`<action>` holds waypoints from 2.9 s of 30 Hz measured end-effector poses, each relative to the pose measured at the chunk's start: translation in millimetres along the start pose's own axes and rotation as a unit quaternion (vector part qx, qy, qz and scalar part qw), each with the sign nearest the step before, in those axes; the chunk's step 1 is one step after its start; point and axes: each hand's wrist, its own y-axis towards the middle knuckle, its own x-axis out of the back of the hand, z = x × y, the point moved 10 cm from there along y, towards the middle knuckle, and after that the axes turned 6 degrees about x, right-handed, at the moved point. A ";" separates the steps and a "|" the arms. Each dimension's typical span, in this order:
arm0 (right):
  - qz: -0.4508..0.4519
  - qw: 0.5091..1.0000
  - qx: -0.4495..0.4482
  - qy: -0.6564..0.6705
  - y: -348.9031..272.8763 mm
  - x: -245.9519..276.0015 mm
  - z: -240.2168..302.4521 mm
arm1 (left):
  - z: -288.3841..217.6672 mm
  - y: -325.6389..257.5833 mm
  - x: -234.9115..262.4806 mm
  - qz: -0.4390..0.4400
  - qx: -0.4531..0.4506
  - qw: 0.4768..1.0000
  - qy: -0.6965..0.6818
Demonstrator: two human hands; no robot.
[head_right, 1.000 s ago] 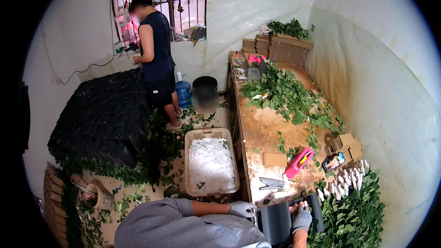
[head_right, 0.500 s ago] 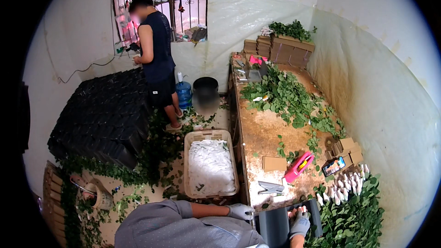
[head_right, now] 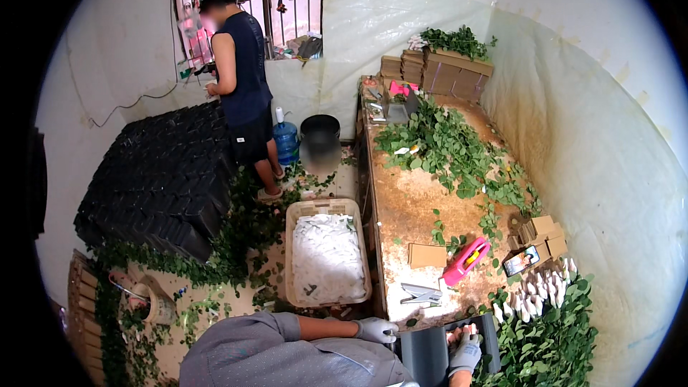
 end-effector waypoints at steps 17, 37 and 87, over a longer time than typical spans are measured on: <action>-0.027 0.997 0.007 0.072 -1.2 -30.7 -22.2 | -0.4 1.9 2.0 0.015 0.027 0.999 0.020; 0.009 1.000 0.002 0.006 -0.2 -16.2 -8.2 | 4.0 5.2 -1.1 0.012 0.016 1.000 0.010; 0.017 0.999 -0.018 0.024 -1.1 -36.8 -36.0 | 11.5 4.0 6.1 -0.035 -0.038 0.999 -0.012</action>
